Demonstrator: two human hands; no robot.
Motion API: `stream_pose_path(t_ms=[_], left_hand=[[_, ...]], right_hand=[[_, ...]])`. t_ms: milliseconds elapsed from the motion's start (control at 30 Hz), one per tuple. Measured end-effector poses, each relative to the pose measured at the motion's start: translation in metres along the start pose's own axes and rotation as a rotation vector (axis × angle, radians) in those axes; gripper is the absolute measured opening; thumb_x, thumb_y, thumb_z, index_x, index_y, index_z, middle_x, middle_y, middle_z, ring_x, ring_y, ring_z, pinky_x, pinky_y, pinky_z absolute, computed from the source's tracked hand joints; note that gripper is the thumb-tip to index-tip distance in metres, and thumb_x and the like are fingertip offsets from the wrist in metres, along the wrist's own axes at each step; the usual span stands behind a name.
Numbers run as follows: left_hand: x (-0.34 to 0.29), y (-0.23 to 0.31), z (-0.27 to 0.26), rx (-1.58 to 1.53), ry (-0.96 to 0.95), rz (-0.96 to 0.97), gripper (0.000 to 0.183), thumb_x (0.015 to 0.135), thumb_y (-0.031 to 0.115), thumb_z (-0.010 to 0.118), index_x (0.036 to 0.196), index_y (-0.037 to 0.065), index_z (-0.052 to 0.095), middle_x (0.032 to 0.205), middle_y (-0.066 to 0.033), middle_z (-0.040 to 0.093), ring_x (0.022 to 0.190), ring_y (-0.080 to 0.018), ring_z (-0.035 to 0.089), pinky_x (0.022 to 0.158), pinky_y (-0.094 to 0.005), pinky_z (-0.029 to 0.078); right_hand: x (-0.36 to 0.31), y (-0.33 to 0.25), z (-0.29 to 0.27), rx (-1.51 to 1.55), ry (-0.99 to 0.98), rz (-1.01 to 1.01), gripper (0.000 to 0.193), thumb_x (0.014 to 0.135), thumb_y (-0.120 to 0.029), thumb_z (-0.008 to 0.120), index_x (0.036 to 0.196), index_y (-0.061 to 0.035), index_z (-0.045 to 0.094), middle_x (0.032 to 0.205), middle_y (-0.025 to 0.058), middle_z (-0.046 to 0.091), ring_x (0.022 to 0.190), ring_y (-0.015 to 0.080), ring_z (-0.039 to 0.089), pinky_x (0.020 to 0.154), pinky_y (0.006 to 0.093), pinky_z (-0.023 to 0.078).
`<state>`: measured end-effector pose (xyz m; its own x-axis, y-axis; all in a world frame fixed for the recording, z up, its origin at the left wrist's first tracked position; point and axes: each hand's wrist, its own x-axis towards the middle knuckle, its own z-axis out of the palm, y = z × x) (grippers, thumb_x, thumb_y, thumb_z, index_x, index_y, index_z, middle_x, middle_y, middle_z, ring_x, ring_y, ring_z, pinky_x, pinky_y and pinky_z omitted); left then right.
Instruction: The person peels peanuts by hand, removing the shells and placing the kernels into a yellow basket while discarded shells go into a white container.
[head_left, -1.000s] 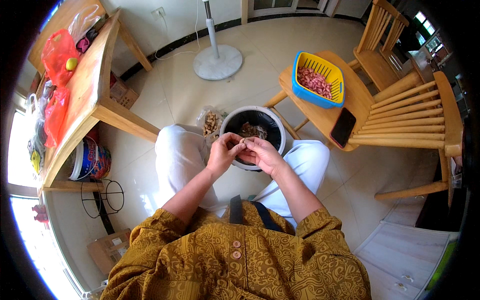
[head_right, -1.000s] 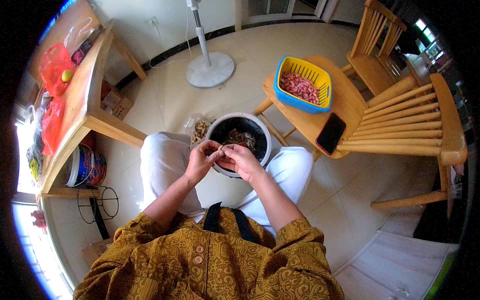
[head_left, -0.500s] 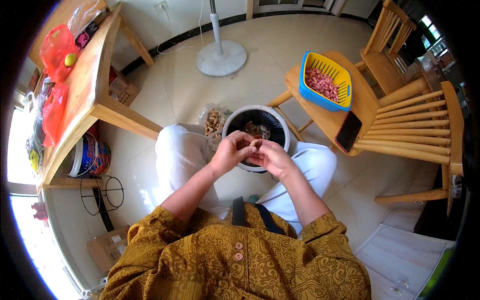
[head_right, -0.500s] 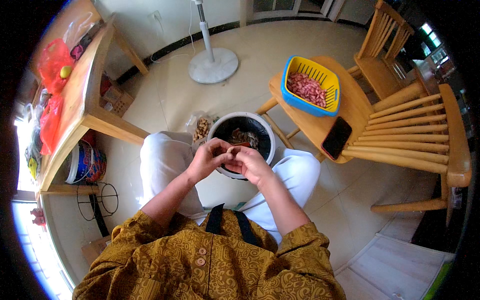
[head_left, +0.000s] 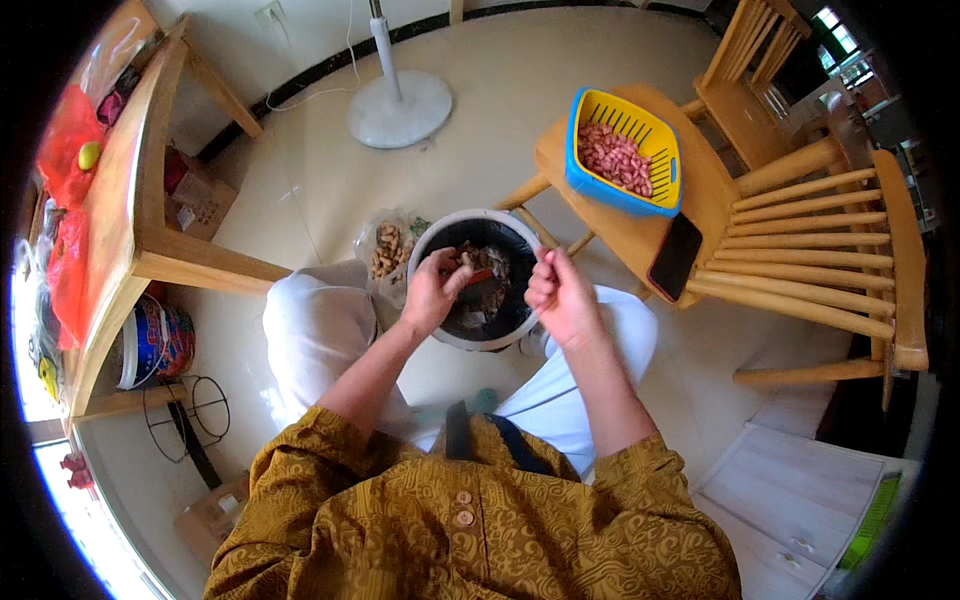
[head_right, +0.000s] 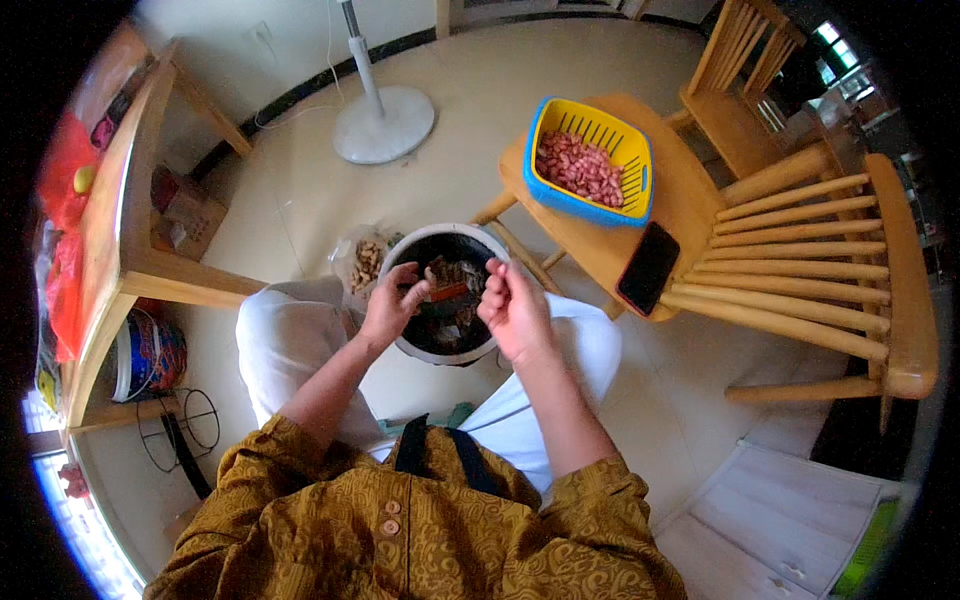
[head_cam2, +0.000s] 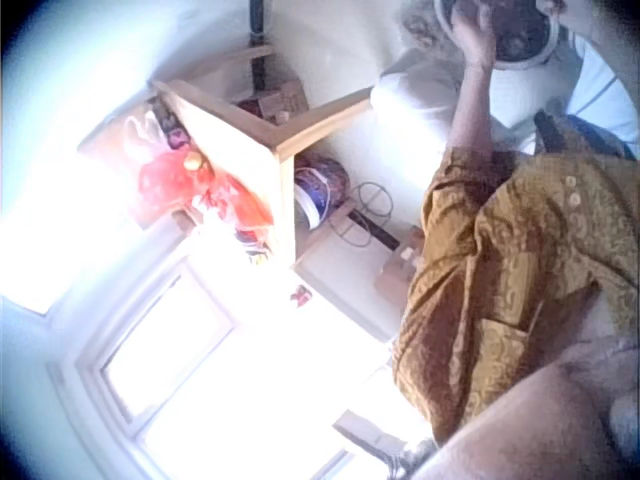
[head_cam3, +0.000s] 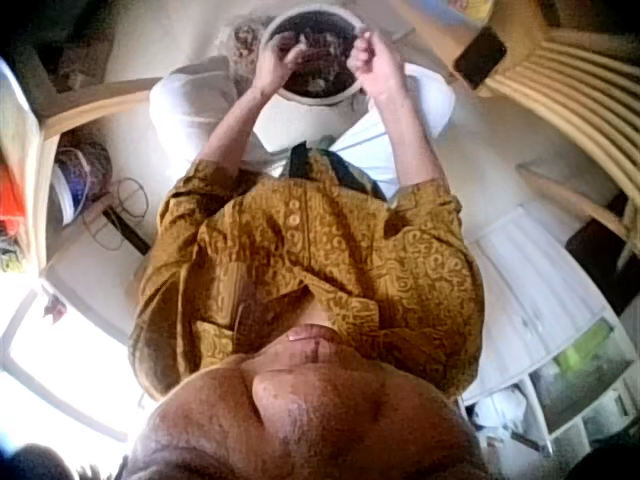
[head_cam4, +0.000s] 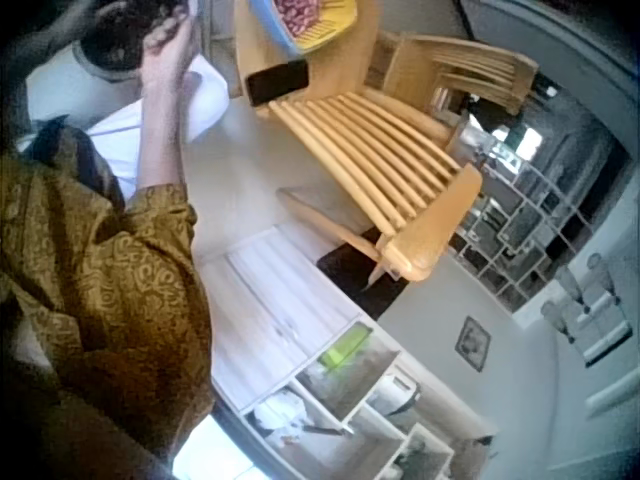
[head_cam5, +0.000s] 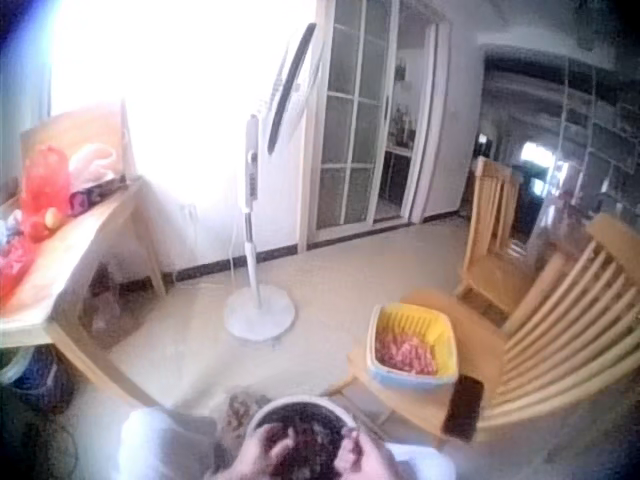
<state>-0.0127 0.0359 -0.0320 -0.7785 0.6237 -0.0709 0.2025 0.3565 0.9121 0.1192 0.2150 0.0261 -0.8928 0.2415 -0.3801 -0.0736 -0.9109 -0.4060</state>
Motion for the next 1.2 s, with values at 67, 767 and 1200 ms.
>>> stream_pose_path(t_ms=[67,767,1200], left_hand=[[0.004,-0.026,-0.001,-0.099,-0.009,-0.192,0.046,0.093,0.033,0.052,0.126,0.001,0.046,0.111,-0.0111,0.057,0.095,-0.0183,0.058,0.068,-0.0312,0.052],[0.029,-0.107,-0.040,-0.717,0.671,-0.632,0.022,0.093,0.018,0.038,0.093,0.005,0.056,0.081,-0.0028,0.057,0.067,-0.0123,0.053,0.058,-0.0254,0.045],[0.116,-0.183,-0.014,0.363,0.397,-0.616,0.023,0.079,0.009,0.050,0.090,0.002,0.068,0.091,-0.0211,0.066,0.090,-0.0347,0.063,0.081,-0.0401,0.048]], right_hand=[[-0.003,-0.020,0.012,-0.054,0.064,-0.133,0.026,0.095,-0.029,0.048,0.095,-0.0055,0.058,0.073,0.0003,0.055,0.065,0.0119,0.054,0.061,0.0245,0.048],[0.042,-0.082,0.079,-0.744,0.312,-0.840,0.022,0.095,-0.017,0.046,0.102,-0.0004,0.059,0.100,0.0067,0.060,0.088,0.0134,0.057,0.082,0.0267,0.046],[0.060,-0.024,0.087,-0.984,0.062,-0.486,0.016,0.094,-0.005,0.043,0.096,0.0014,0.058,0.098,0.0076,0.058,0.077,0.0101,0.055,0.073,0.0238,0.048]])
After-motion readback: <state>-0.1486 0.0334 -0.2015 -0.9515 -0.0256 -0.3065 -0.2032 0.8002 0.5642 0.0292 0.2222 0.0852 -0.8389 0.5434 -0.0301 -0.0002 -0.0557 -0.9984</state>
